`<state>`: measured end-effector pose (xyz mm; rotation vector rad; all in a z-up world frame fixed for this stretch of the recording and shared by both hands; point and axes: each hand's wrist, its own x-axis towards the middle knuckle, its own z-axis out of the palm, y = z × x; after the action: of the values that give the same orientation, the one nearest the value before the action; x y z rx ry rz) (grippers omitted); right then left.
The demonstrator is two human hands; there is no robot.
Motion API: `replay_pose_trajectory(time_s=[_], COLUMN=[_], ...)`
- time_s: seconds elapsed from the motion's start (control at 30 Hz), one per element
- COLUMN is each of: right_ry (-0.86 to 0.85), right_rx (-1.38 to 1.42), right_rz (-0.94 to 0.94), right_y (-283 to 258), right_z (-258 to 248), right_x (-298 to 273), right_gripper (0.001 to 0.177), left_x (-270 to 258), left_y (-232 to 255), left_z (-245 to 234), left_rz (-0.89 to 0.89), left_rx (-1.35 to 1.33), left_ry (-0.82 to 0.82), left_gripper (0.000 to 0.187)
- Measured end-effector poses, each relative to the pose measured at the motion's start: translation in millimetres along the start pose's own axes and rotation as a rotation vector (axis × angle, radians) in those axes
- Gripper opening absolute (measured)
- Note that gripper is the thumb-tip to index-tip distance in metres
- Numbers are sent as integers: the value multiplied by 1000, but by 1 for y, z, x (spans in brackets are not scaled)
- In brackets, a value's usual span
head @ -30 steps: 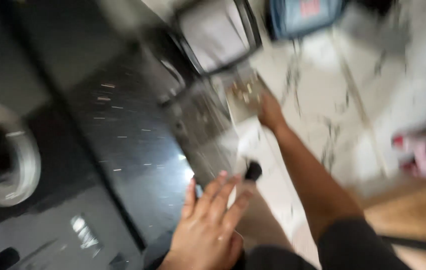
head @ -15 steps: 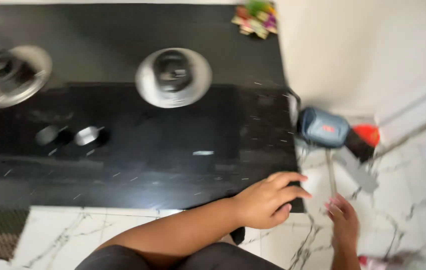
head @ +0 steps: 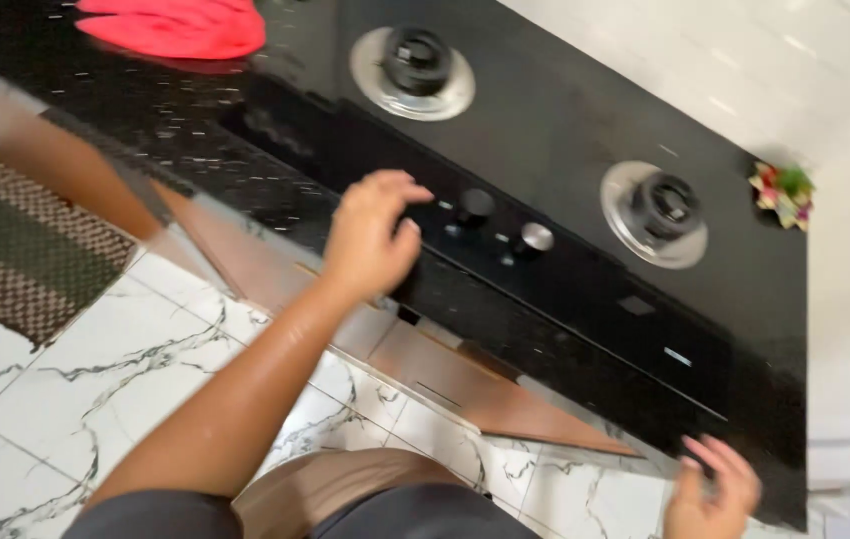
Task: Cleaning a black glass stovetop by removing debris and wiping down the surface and burner components.
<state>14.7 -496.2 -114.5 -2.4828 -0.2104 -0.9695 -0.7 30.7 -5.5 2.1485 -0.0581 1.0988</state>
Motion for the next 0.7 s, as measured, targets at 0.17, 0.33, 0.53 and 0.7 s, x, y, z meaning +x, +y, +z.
replay_pose_trajectory(time_s=[0.17,0.33,0.53,0.7], right_ry=[-524,-608,-614,-653], right_rx=[225,-123,-128,-150], right_rz=[-191,-240,-226,-152], right_y=[-146,-195,-174,-182], right_z=[39,60,72,69], right_x=[28,22,21,25], right_gripper=[51,57,59,61], left_x=[32,84,110,111], left_y=[-138,-272,-349,-368], left_z=[-54,-69,-81,-86], left_rz=[-201,-359,-528,-619], left_rx=[417,720,867,935], left_ry=[23,-48,-206,-308], left_gripper=[39,52,68,63])
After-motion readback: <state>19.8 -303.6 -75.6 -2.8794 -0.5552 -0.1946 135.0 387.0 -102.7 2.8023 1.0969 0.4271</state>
